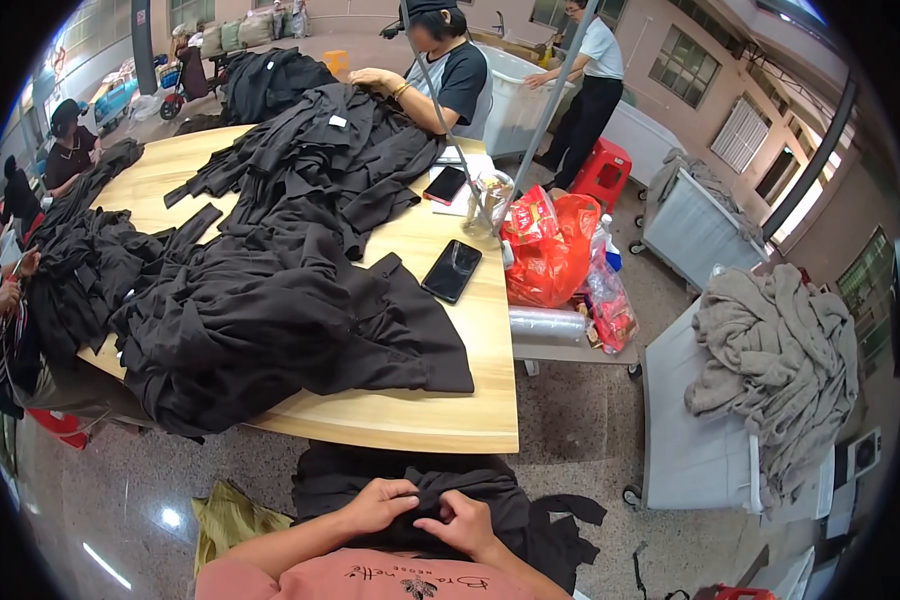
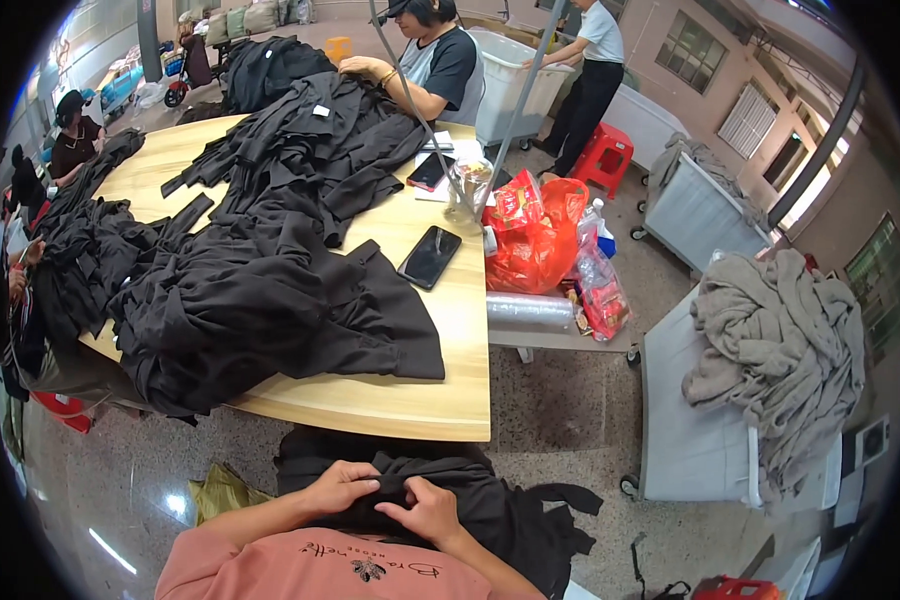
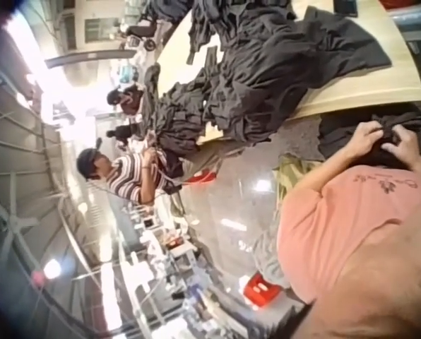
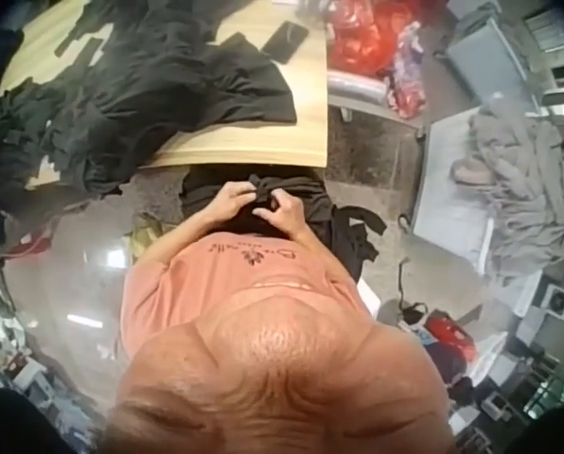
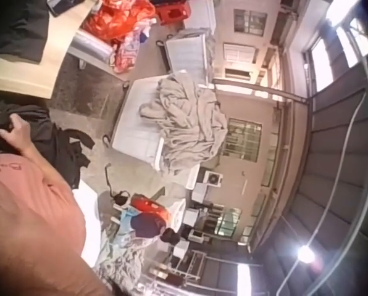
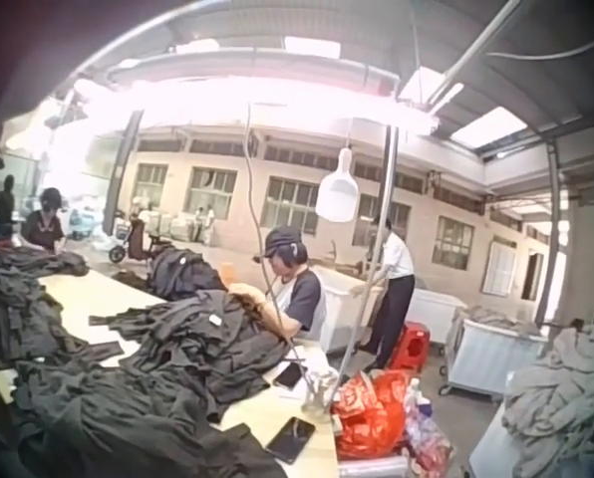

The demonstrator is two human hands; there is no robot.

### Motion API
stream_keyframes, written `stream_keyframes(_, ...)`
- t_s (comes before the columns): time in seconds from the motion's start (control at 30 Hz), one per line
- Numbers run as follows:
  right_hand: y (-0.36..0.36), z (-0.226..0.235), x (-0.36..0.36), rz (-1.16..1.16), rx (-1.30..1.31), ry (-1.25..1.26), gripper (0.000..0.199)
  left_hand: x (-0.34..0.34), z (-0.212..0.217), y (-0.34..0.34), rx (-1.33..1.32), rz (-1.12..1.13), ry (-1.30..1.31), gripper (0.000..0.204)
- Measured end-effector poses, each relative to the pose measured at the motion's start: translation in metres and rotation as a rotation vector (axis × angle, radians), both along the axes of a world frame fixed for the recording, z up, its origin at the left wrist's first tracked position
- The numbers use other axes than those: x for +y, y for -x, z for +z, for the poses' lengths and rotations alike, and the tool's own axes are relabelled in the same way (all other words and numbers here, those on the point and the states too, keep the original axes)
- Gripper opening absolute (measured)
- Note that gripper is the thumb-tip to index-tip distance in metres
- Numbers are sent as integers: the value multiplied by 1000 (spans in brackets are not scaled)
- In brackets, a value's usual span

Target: Inspecting black garments for quality and trimming loose threads at a factory workbench.

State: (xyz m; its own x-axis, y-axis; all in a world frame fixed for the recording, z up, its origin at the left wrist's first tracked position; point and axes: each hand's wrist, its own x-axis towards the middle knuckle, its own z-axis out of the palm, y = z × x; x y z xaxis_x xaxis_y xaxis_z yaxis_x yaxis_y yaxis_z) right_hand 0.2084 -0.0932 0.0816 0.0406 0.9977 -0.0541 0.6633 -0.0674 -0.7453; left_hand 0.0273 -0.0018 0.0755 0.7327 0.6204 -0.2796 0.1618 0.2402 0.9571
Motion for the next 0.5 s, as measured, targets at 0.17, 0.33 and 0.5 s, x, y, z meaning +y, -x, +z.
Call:
stream_keyframes(0.17, 0, -27, 5, -128, -70, -234, 16, -3, 11, -14, -156, -77, -51, 12)
stream_keyframes(0.33, -10, -35, -4, -364, 705, -201, 15, 5, 9, -11, 71, -15, -194, 17)
stream_keyframes(0.5, -32, -19, -15, -196, 1216, 65, 9, 3, 9, -10, 92, -67, -194, 16)
